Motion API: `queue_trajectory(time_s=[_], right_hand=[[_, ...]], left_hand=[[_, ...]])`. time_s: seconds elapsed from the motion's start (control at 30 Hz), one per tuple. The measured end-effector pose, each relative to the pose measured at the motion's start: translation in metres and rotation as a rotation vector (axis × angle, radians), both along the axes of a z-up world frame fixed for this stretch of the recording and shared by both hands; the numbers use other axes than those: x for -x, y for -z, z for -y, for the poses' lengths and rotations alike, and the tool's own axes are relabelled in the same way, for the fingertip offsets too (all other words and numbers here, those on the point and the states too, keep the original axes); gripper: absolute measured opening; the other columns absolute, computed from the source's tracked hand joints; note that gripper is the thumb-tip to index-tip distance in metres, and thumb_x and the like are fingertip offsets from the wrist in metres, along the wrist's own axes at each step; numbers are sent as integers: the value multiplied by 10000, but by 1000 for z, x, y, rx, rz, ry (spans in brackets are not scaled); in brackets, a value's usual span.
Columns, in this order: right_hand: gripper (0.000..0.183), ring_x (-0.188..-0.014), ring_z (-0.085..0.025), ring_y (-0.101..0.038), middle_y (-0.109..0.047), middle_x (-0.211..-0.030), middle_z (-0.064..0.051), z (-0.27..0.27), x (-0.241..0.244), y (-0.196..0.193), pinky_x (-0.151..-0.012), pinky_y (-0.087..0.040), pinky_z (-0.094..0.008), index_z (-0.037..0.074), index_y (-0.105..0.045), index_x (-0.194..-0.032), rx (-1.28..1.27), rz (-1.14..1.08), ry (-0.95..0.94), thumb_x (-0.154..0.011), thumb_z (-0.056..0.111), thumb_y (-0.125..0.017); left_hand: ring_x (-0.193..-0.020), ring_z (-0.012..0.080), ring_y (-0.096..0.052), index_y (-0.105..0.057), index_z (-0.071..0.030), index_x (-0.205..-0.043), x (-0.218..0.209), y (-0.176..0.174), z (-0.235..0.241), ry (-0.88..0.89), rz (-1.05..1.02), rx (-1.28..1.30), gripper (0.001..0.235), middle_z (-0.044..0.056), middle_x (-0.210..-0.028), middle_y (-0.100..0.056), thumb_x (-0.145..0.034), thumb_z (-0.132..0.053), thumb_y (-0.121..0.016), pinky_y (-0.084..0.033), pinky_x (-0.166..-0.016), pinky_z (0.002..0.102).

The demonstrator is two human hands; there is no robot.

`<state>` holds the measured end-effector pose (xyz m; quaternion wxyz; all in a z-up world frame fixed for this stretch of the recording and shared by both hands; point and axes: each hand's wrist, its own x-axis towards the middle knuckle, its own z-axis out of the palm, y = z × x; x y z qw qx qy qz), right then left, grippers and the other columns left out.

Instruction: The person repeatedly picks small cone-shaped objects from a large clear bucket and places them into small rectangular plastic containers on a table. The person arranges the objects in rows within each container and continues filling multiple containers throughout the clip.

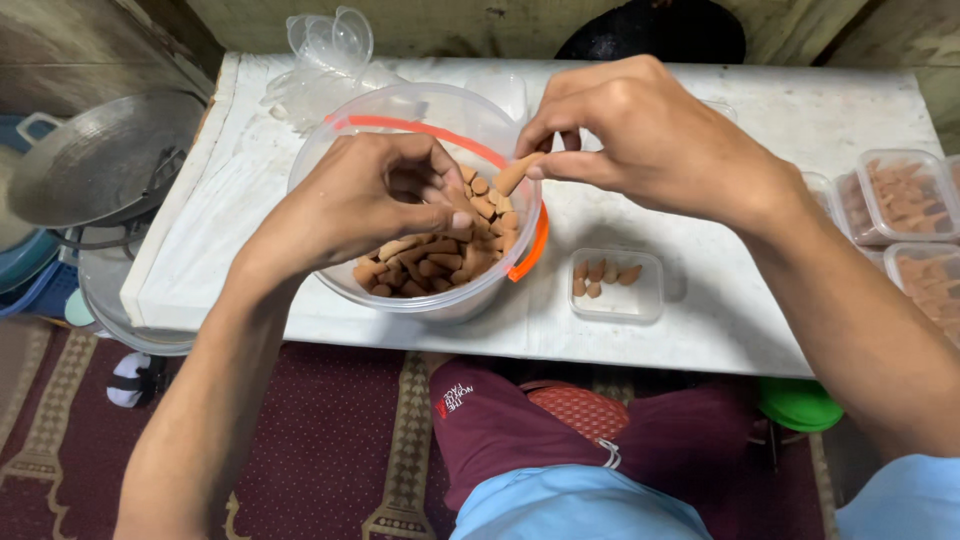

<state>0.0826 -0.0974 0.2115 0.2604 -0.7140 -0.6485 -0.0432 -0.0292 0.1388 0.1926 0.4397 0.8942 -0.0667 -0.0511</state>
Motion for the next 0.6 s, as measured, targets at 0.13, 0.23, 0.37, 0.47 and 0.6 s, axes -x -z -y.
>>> queue_trajectory(time_s=[0.13,0.23,0.37,0.47,0.6], right_hand=[[135,-767,-183,-620,-701,-886,-58,35,9,-7,-700,-418,-333,53,-746,-1026,-16,-42,123,-959,170,-727],[128,-748,-138,-616,-716,-894,-33,60,18,-6,-630,-421,-281,56,-737,-988,-51,-127,192,-935,172,-746],[152,-763,-113,-603,-718,-902,-35,93,18,10,-662,-413,-256,59,-756,-1000,-54,-264,300,-888,162,-760],[143,-776,-97,-616,-732,-914,-30,110,17,30,-649,-418,-243,63,-762,-983,-47,-330,369,-874,156,-762],[122,-783,-113,-689,-753,-885,-32,124,18,65,-771,-493,-251,68,-781,-944,-55,-296,403,-852,148,-776]], left_hand=[[-786,34,-683,-646,-118,-862,10,-18,36,-18,5,150,176,-36,-865,-739,-819,-132,-816,-543,-730,173],[-876,72,-678,-618,-66,-981,16,-20,62,123,230,239,188,11,-934,-689,-867,-84,-766,-567,-869,185],[-781,83,-714,-606,-88,-967,18,-6,104,130,471,44,85,-21,-875,-735,-915,-112,-669,-548,-767,232],[-736,178,-676,-603,-63,-982,13,22,123,214,516,15,62,47,-875,-678,-969,-122,-617,-506,-715,306],[-690,337,-616,-652,-65,-980,1,70,139,193,510,-227,149,96,-860,-590,-993,-189,-570,-477,-604,469]])
